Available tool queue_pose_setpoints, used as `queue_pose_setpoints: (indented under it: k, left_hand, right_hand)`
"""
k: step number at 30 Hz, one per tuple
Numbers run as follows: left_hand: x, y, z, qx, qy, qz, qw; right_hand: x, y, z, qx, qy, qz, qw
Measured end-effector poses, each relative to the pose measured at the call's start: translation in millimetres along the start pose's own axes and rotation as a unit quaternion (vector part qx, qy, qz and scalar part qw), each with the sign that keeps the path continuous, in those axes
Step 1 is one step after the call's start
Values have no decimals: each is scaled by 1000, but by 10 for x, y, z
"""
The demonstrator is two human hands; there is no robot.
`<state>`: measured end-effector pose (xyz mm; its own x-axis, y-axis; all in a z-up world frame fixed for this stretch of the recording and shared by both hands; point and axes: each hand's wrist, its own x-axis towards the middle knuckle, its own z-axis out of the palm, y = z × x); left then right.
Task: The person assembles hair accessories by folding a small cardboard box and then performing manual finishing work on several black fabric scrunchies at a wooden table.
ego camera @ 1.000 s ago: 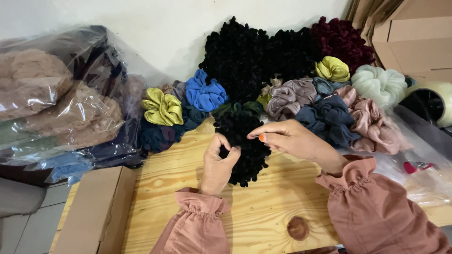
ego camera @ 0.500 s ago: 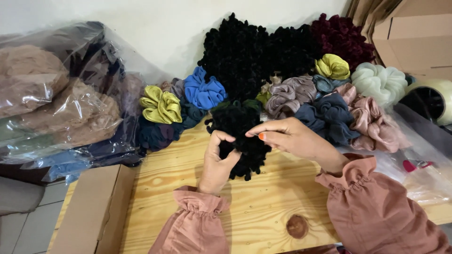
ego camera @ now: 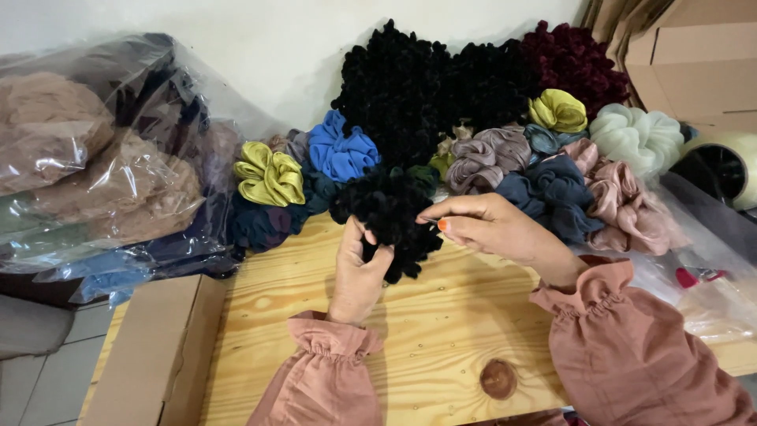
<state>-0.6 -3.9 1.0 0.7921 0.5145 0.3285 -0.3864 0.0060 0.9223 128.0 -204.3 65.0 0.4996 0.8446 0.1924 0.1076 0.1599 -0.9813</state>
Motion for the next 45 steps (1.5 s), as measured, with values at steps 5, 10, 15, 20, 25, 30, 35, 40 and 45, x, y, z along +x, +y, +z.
queue_pose_setpoints:
  k: [5,10,15,20,25,30,35,40,45]
  left_hand:
    - [14,41,-2,8,-8,22,1000]
    - [-9,43,18,24,-29,40,998]
    - [-2,33,-6,-28,-31,12,999]
    - [-2,-61,-58,-7,-8,9,1000]
    - [-27,33,13,37,-20,11,999]
    - [-43,128,45,79,-60,-10,995]
    - [-31,111,-2,101,-69,-32,992]
    - [-43,177,11,86,-64,-49,993]
    - [-48,302,61,89,-39,-56,994]
  right_hand:
    - [-11,-56,8,-2,-4,-7,1000]
    - [-33,-141,52,16,2,-19,1000]
    - [22,-45,98,-55,-38,-5,998]
    - [-55,-106,75,-48,-47,32,997]
    - [-27,-104,88,-1,-29,-8,1000]
    - [3,-44,91,-43,-9,-17,999]
    - [-7,-103,89,-25,-13,0,1000]
    - [5,23,100,-21,-18,7,1000]
    - [-30,0,173,-15,-27,15,999]
